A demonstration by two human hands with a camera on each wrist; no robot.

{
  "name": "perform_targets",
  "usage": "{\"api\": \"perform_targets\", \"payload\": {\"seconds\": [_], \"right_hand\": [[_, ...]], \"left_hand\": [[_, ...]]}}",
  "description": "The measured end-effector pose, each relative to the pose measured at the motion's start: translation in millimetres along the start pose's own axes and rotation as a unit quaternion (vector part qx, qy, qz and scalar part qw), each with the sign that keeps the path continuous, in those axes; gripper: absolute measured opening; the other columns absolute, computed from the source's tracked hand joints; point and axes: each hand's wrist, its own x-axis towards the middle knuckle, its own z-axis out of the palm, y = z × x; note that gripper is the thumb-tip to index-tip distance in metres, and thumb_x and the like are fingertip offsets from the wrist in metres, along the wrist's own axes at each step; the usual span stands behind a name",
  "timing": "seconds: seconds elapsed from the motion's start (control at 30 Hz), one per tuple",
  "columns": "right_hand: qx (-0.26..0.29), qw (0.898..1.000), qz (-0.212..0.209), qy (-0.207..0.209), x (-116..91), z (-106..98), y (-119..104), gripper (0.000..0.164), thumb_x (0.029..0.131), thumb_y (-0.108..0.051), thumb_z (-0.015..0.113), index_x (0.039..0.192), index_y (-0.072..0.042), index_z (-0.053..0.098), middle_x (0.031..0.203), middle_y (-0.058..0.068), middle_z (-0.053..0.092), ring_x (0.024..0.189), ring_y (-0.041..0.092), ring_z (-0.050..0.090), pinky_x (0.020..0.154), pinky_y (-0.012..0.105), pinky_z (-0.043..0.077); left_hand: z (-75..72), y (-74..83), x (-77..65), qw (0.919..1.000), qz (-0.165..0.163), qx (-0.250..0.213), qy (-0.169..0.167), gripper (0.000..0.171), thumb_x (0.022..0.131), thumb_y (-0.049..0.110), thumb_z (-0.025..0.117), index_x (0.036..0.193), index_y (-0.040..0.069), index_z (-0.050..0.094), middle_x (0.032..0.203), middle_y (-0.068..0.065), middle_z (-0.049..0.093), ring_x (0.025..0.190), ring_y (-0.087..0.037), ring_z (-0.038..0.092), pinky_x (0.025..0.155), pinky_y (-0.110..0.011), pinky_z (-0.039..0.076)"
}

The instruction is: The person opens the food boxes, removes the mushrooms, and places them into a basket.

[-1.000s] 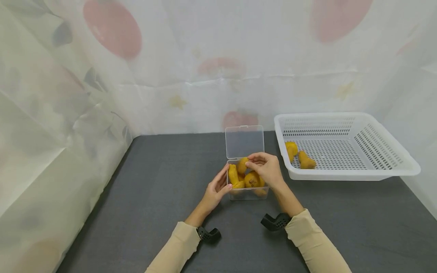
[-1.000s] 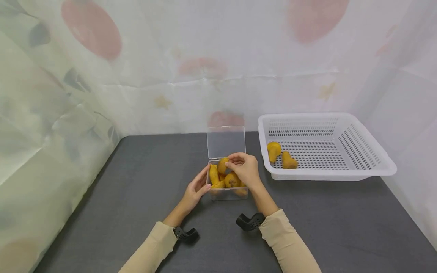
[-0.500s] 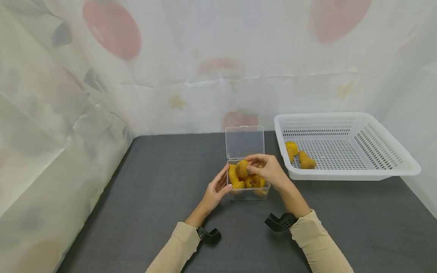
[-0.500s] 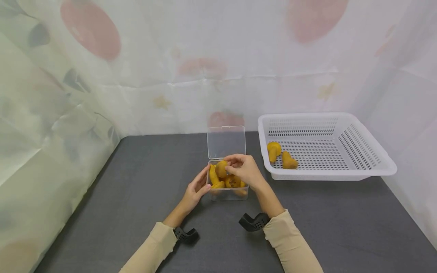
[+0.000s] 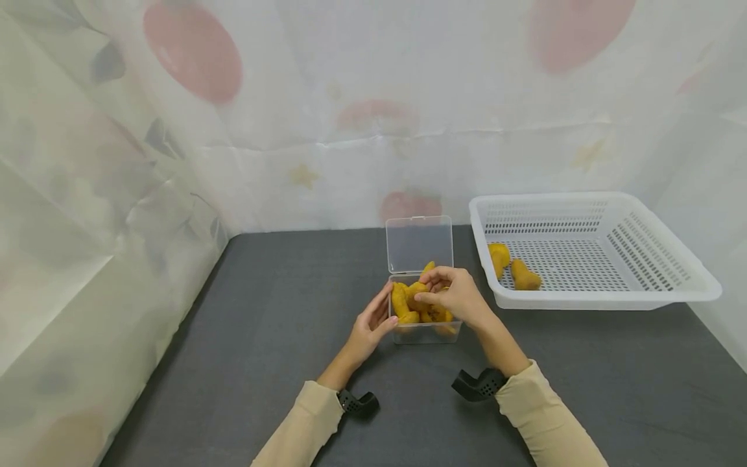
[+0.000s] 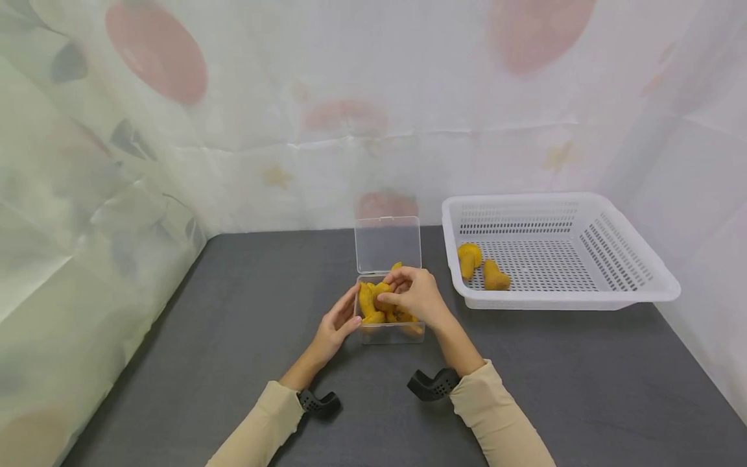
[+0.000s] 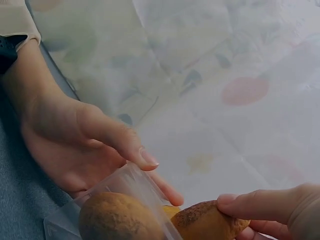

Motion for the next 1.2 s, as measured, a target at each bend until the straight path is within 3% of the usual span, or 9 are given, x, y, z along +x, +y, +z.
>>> {"api": "perform_targets", "payload": {"seconds": [0.13, 0.5, 0.97, 1.07, 1.2], "right_hand": [[-0.012, 1.0, -0.007, -0.001, -3.4, -2.6, -1.0, 0.024, 0.078, -0.007, 0.078, 0.097, 0.003, 0.068, 0.089, 0.019, 0.069, 0.075, 0.009, 0.059, 0.068, 0.017, 0.052], [0.024, 1.0, -0.012, -0.011, -12.2, -7.3, -4.0, 0.023, 0.08, -0.002, 0.074, 0.101, 0.006, 0.066, 0.097, 0.023, 0.067, 0.081, 0.009, 0.06, 0.073, 0.018, 0.057], [0.047, 0.999, -0.018, -0.001, -18.1, -31.3, -4.5, 0.024, 0.083, 0.0, 0.071, 0.105, 0.008, 0.063, 0.102, 0.027, 0.065, 0.08, -0.003, 0.062, 0.072, 0.013, 0.056], [0.05, 0.999, -0.016, 0.008, -19.2, -39.7, -4.1, 0.026, 0.084, -0.001, 0.07, 0.107, 0.008, 0.062, 0.103, 0.022, 0.065, 0.079, -0.004, 0.064, 0.072, 0.014, 0.055], [0.063, 0.998, -0.009, 0.018, -21.3, -51.6, -4.2, 0.028, 0.086, -0.003, 0.07, 0.11, 0.009, 0.06, 0.099, 0.0, 0.065, 0.081, -0.003, 0.064, 0.074, 0.014, 0.055]], "left_hand": [[-0.3, -2.5, 0.0, 1.0, 0.0, 0.007, 0.0, 0.067, 0.097, 0.012, 0.056, 0.152, -0.002, 0.02, 0.161, -0.024, 0.014, 0.148, -0.035, 0.019, 0.113, -0.01, 0.028], [-1.7, -2.1, -0.2, 0.9999, 0.002, 0.009, -0.004, 0.066, 0.097, 0.013, 0.055, 0.152, -0.001, 0.021, 0.161, -0.023, 0.014, 0.148, -0.039, 0.017, 0.113, -0.01, 0.028], [-0.5, -3.6, 1.1, 0.9998, 0.003, 0.02, -0.007, 0.063, 0.097, 0.007, 0.053, 0.152, 0.001, 0.023, 0.162, -0.021, 0.011, 0.149, -0.036, 0.014, 0.114, -0.009, 0.025], [-0.3, -4.2, 1.2, 0.9998, 0.01, 0.017, -0.007, 0.062, 0.097, 0.007, 0.054, 0.151, -0.001, 0.025, 0.162, -0.022, 0.011, 0.149, -0.035, 0.013, 0.114, -0.008, 0.024], [-0.2, -4.8, 0.3, 0.9998, 0.012, 0.016, -0.003, 0.063, 0.097, 0.009, 0.055, 0.151, -0.001, 0.025, 0.162, -0.022, 0.011, 0.149, -0.036, 0.013, 0.113, -0.008, 0.025]]}}
